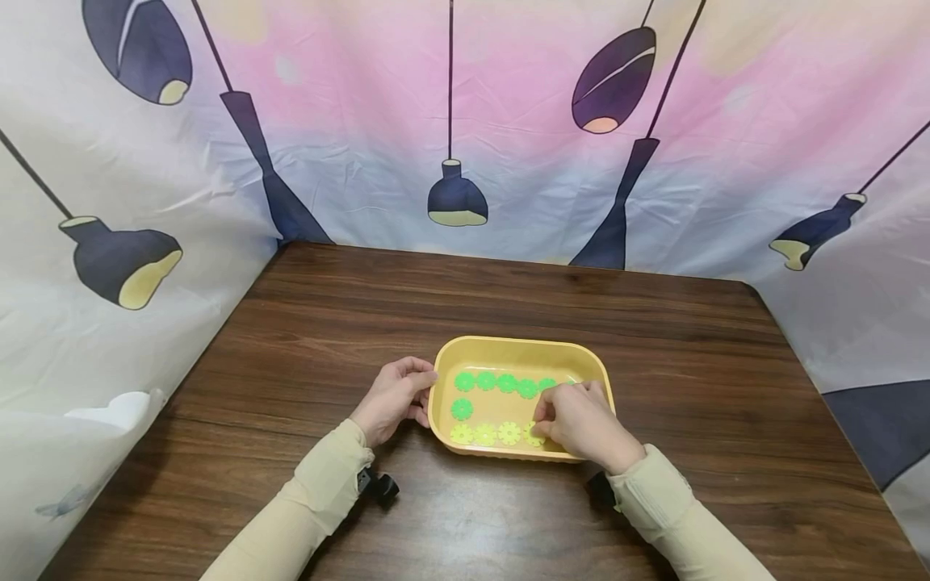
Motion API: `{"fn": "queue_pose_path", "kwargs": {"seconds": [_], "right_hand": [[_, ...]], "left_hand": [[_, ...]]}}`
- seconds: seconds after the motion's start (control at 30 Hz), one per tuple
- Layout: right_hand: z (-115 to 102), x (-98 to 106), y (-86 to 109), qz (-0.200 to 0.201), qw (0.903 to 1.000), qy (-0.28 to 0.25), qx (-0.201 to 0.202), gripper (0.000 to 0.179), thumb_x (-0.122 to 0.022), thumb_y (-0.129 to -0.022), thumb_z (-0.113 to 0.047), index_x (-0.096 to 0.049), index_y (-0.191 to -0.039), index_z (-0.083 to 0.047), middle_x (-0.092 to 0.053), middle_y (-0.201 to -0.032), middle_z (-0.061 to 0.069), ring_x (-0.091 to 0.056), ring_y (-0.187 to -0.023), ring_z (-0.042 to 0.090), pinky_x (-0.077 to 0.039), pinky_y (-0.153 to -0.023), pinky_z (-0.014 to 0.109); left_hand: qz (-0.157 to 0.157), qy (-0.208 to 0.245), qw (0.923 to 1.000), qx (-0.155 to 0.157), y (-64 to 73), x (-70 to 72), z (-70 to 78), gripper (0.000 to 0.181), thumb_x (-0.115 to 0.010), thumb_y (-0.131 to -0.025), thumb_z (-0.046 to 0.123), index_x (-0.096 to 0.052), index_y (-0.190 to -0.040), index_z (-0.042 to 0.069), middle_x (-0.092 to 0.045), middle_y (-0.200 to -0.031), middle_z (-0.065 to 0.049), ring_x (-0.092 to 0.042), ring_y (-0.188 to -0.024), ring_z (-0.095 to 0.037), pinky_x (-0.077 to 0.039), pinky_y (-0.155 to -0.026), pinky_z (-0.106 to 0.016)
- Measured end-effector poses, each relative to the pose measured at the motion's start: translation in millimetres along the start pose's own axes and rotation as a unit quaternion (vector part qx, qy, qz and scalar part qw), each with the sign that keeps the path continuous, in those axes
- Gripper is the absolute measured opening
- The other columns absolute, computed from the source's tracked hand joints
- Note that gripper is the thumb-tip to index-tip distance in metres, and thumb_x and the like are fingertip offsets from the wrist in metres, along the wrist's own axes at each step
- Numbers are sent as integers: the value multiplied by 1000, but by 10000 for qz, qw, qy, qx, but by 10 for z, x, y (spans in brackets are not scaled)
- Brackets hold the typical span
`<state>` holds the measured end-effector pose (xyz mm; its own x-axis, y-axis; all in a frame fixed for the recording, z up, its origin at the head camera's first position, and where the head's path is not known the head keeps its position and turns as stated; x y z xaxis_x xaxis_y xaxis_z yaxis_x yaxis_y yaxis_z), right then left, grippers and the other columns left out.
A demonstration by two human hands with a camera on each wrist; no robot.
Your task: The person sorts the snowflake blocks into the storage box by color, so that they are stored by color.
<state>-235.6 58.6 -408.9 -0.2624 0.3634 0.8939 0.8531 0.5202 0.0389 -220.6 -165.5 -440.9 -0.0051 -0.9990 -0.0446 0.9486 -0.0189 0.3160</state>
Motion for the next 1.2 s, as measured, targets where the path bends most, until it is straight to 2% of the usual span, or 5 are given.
{"fn": "queue_pose_path", "kwargs": {"seconds": [0.47, 0.8, 0.97, 1.2], "right_hand": [[-40, -14, -27, 31, 9999, 154, 34, 21, -82, -77, -21, -64, -66, -24, -54, -60, -20, -50, -62, 2, -29, -97, 48], [-51, 7, -8, 73, 9999, 105, 50, 21, -82, -77, -20, -64, -66, -24, -56, -62, -19, -51, -65, 2, -30, -97, 48], [-66, 169, 29, 341, 9993, 50, 136, 18, -80, -79, -18, -67, -69, -24, -60, -66, -19, -53, -65, 2, -30, -96, 48], [9, 601, 161, 1110, 9933, -53, 304, 13, -81, -79, -18, -68, -76, -20, -60, -65, -18, -55, -61, -1, -28, -94, 47]], "left_hand": [[-19, 9, 10000, 17, 20, -10, 4, 28, -56, -95, 9, -48, -116, -8, -52, -71, -7, -52, -52, -14, -50, -42, -26], [-14, -16, 10000, -2, 35, -19, 14, 29, -55, -95, 8, -47, -117, -9, -52, -71, -7, -52, -53, -14, -50, -43, -26], [-2, -20, 10000, -8, 39, -16, 22, 28, -55, -96, 8, -47, -117, -9, -52, -72, -7, -52, -53, -14, -50, -43, -26], [18, -35, 10000, -18, 36, -6, 26, 28, -56, -96, 9, -48, -116, -8, -52, -72, -7, -52, -54, -14, -51, -43, -26]]}}
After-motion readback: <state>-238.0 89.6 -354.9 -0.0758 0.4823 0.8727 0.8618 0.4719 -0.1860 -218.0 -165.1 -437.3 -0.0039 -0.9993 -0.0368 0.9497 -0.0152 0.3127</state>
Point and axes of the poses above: each hand's wrist, its own y-axis away from the middle knuckle, its own x-axis out of the back of the hand, z = x × y, the point moved 10 cm from there along -y, towards the middle knuckle
